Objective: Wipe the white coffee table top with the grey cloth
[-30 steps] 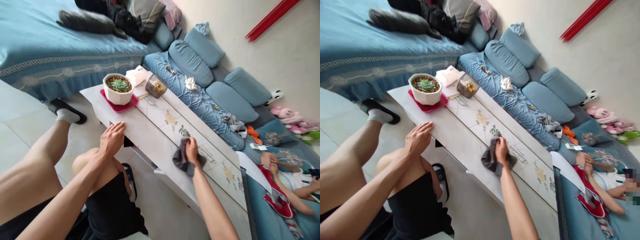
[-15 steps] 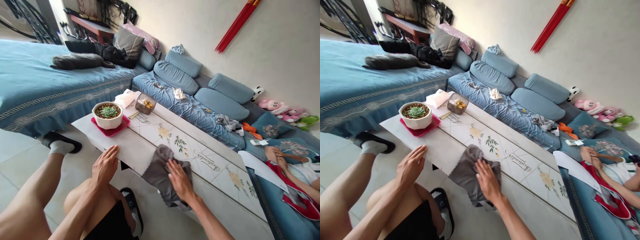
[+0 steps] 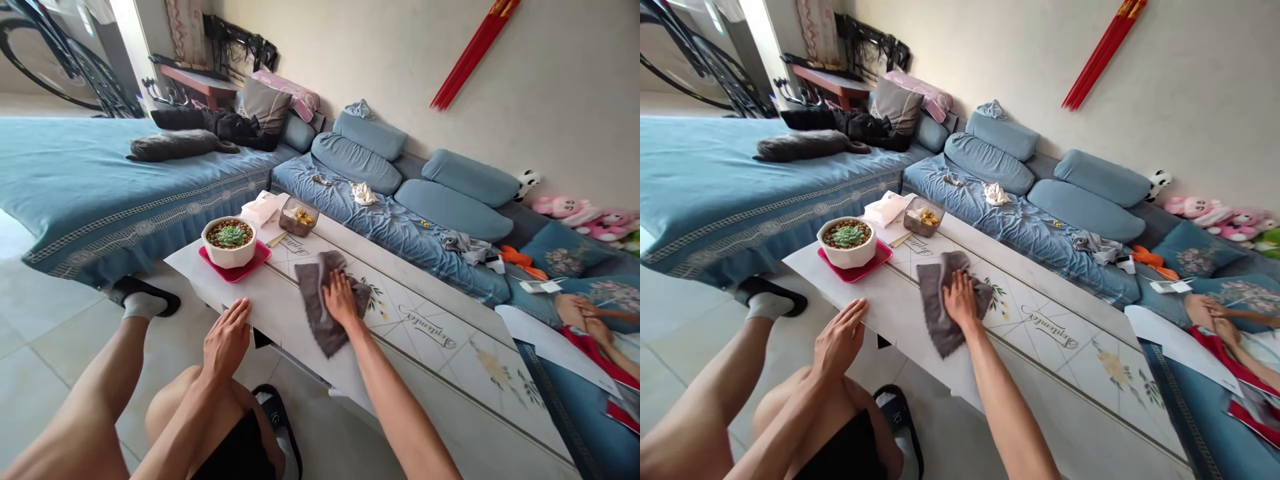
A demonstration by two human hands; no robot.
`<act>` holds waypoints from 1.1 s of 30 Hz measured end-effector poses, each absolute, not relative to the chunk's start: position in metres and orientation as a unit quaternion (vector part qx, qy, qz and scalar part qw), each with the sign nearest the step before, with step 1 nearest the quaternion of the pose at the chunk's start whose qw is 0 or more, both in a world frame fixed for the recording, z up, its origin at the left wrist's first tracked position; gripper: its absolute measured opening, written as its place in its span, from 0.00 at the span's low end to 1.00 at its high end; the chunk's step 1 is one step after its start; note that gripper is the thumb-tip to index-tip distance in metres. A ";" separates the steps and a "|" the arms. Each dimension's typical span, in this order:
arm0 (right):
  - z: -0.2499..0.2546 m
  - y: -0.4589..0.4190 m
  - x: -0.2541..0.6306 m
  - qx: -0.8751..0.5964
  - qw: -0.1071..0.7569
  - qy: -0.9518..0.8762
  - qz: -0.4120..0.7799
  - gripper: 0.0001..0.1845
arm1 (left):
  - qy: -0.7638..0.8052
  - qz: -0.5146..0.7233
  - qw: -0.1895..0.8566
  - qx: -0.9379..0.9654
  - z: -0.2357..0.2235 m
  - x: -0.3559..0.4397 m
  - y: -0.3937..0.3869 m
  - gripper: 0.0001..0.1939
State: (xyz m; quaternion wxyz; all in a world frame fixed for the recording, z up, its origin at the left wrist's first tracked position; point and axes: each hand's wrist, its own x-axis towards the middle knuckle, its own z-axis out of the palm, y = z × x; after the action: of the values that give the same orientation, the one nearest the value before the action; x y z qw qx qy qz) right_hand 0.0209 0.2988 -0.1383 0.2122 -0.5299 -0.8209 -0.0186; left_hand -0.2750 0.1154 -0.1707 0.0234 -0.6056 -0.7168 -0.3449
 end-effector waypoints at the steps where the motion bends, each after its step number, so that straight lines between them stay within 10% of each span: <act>1: -0.140 0.277 0.013 -0.499 0.203 -0.843 -0.009 0.32 | -0.716 -0.343 0.025 -0.608 -0.172 -0.276 0.116 0.27; 7: -0.153 0.154 0.131 -0.454 0.141 -0.880 0.019 0.41 | -0.711 -0.350 0.017 -0.610 -0.179 -0.278 0.118 0.26; 12: -0.141 0.217 0.249 -0.653 0.194 -0.731 -0.043 0.33 | -0.711 -0.361 0.017 -0.603 -0.179 -0.275 0.117 0.27; 18: -0.132 0.338 0.142 -0.680 0.181 -0.709 -0.043 0.34 | -0.709 -0.352 0.026 -0.611 -0.179 -0.276 0.116 0.26; 24: -0.146 0.277 0.022 -0.535 0.126 -0.835 -0.007 0.35 | -0.709 -0.344 0.074 -0.611 -0.184 -0.277 0.119 0.24; 33: -0.154 0.155 0.224 -0.607 0.046 -0.793 0.012 0.35 | -0.687 -0.365 0.062 -0.625 -0.189 -0.279 0.118 0.26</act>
State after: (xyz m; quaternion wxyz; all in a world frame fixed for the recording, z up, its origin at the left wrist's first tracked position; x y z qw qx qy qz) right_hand 0.2244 0.1552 -0.1539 0.0463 -0.6069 -0.7934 0.0115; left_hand -0.2794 0.1184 -0.1891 0.0619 -0.6254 -0.6866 -0.3655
